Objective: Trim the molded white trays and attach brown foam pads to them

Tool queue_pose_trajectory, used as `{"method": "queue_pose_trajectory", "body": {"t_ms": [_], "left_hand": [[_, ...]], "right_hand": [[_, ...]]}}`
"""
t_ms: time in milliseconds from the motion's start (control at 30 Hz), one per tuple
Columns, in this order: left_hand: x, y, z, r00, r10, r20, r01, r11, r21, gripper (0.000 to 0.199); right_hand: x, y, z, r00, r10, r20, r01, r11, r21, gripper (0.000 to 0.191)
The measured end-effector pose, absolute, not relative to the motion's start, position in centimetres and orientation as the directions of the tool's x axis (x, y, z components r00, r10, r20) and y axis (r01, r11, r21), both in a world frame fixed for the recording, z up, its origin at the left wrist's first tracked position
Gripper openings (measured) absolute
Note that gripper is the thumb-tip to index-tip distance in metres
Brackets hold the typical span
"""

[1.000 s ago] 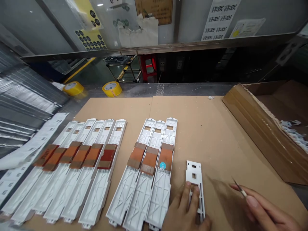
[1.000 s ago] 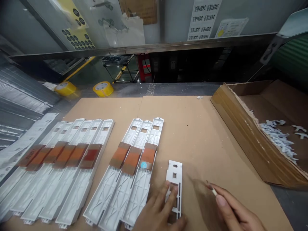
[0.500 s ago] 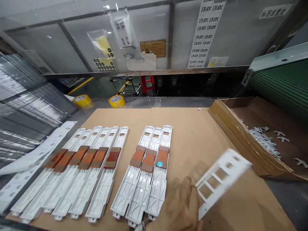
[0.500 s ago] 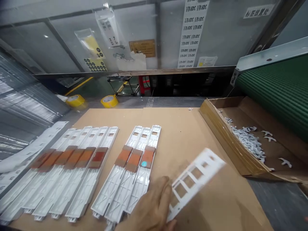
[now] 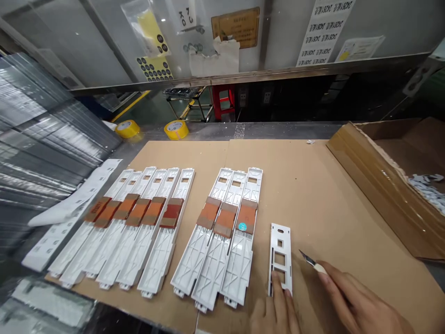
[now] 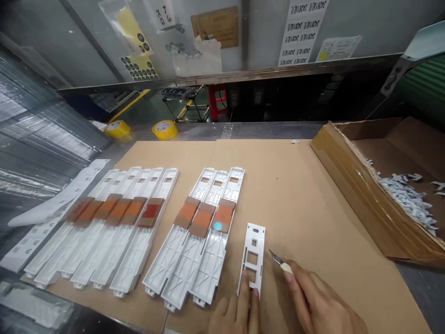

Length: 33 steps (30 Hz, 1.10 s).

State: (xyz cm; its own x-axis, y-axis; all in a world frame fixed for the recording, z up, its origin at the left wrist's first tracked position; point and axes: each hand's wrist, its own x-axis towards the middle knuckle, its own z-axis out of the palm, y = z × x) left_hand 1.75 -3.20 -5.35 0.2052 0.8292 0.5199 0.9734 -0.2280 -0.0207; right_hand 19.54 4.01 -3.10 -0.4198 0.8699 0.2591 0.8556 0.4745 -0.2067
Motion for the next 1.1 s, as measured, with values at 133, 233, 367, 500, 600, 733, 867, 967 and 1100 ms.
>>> {"method": "queue_pose_trajectory", "body": {"t_ms": [133,233,367,500,600,733,867,967,1100], "left_hand": [[0.9,-0.7,-4.8,0.253,0.778,0.575,0.944,-0.329,0.03,0.016],[0.8,-0.2,-5.4,0.257,0.802,0.539,0.946,-0.324,0.03,0.008],[1.1,-1.0,-7.1,0.257,0.817,0.516,0.951,-0.309,0.016,0.005],[1.5,-1.6,-8.4,0.231,0.824,0.517,0.956,-0.292,0.038,0.007],[1.6,-1.7,-8.8,0.211,0.824,0.525,0.957,-0.283,0.061,0.009],[1.6,-1.8,-8.8,0.213,0.817,0.536,0.954,-0.291,0.064,0.01],[1.6,-1.8,-8.9,0.211,0.816,0.538,0.953,-0.294,0.072,0.012],[1.7,-1.9,-9.2,0.201,0.816,0.541,0.953,-0.291,0.084,0.012],[1.9,-2.1,-9.5,0.197,0.824,0.532,0.954,-0.286,0.091,0.012]], "right_hand": [[17.8,5.4,-2.1,-0.456,0.844,0.282,0.86,0.499,-0.102,0.035],[17.2,6.0,-2.0,-0.489,0.832,0.26,0.852,0.52,-0.064,0.035],[17.0,6.5,-2.3,-0.525,0.821,0.225,0.837,0.546,-0.039,0.037],[17.4,6.8,-2.8,-0.534,0.826,0.182,0.838,0.546,-0.022,0.031],[17.9,6.9,-3.2,-0.56,0.813,0.157,0.819,0.572,-0.037,0.027],[18.2,6.8,-3.4,-0.552,0.821,0.148,0.828,0.56,-0.022,0.03],[18.3,6.7,-3.4,-0.555,0.816,0.162,0.827,0.563,0.0,0.032],[18.3,6.7,-3.5,-0.581,0.797,0.164,0.809,0.588,0.008,0.032],[18.3,6.8,-3.6,-0.577,0.8,0.168,0.812,0.584,0.007,0.032]]}}
